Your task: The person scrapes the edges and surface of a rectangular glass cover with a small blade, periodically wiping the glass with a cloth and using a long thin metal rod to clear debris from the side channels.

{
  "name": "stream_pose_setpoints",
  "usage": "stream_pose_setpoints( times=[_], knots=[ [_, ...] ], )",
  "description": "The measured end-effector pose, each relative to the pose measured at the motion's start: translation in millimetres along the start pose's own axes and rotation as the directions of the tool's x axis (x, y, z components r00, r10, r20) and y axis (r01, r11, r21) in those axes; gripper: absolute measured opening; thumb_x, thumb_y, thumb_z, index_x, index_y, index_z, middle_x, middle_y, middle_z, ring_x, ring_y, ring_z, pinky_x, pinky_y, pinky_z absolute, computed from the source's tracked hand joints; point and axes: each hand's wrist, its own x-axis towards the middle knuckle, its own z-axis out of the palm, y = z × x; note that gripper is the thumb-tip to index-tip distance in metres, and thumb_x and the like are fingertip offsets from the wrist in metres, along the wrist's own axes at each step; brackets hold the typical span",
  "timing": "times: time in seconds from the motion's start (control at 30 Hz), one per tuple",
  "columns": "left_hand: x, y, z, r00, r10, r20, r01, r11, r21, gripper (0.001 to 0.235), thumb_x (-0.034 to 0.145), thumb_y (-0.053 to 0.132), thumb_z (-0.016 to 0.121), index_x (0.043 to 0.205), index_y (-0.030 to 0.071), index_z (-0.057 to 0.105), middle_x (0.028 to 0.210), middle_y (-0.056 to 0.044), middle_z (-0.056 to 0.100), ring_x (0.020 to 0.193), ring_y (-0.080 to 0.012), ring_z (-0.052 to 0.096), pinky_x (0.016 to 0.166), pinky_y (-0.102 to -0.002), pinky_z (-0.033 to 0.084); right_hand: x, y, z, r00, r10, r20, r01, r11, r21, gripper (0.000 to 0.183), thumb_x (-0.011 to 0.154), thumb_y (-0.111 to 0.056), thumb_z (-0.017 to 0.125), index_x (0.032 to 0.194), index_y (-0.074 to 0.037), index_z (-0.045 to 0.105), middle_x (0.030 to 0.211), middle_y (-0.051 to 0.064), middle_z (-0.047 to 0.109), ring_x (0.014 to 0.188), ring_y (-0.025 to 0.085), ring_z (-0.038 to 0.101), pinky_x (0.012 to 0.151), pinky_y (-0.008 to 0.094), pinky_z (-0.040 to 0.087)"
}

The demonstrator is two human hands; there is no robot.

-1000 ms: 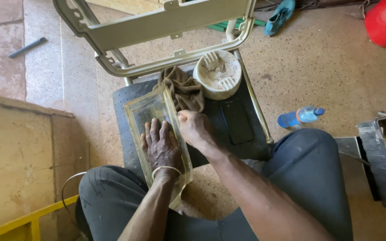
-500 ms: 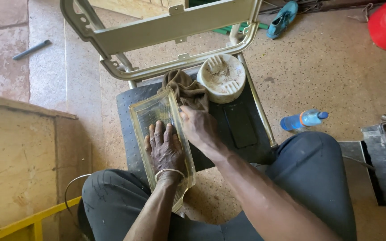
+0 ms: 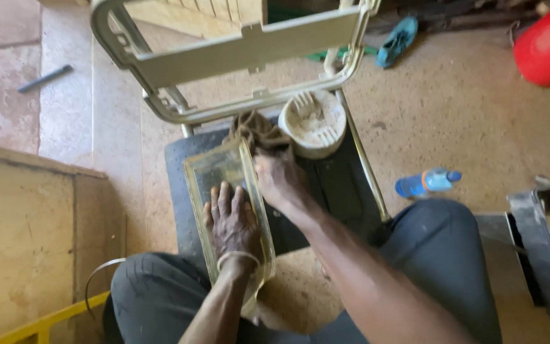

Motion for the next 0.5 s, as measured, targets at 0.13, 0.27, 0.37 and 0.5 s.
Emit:
stream_pose_setpoints(
  times=[0.13,0.27,0.37,0.5],
  knots=[
    [-7.6,-9.2,6.7,0.999,0.004,0.035,-0.005,1.0,0.021,0.043,0.104,0.035,0.054,0.143,0.024,0.068,0.16,-0.008,0.057,0.155,-0.0302,0.046,0.128,-0.05,0.027,11.4,-3.0,17.3,0.999,0.011,-0.042,-0.009,0.999,0.044,0.028,0.1,-0.033,0.058,0.107,-0.023,0.083,0.102,0.028,0.079,0.103,0.05,0.076,0.081,0.057,0.062],
    [-7.3,-5.4,3.0,1.0,0.002,0.004,-0.002,1.0,0.003,0.043,0.101,0.034,0.057,0.141,0.023,0.069,0.157,-0.009,0.059,0.154,-0.0311,0.047,0.128,-0.05,0.028,49.1,28.4,49.6,0.967,-0.186,-0.172,0.183,0.983,-0.031,0.026,0.098,-0.037,0.06,0.107,-0.026,0.082,0.099,0.022,0.077,0.101,0.044,0.077,0.085,0.052,0.064],
    [-3.3,-4.1,2.0,1.0,-0.025,0.013,0.025,1.0,-0.016,0.043,0.102,0.035,0.055,0.142,0.024,0.067,0.158,-0.007,0.058,0.154,-0.0303,0.046,0.129,-0.05,0.027,8.0,14.9,14.2,0.993,-0.118,0.019,0.117,0.992,0.04,0.034,0.106,-0.043,0.049,0.108,-0.025,0.079,0.091,0.017,0.078,0.093,0.041,0.078,0.075,0.053,0.062],
    [-6.1,-10.6,8.0,1.0,-0.018,0.023,0.017,1.0,0.017,0.043,0.101,0.035,0.056,0.142,0.026,0.067,0.159,-0.006,0.058,0.155,-0.029,0.046,0.129,-0.049,0.027,-43.7,22.8,3.5,0.99,-0.058,0.126,0.046,0.994,0.097,0.031,0.107,-0.038,0.051,0.122,-0.032,0.076,0.097,0.012,0.078,0.091,0.037,0.078,0.076,0.051,0.063]
  ],
)
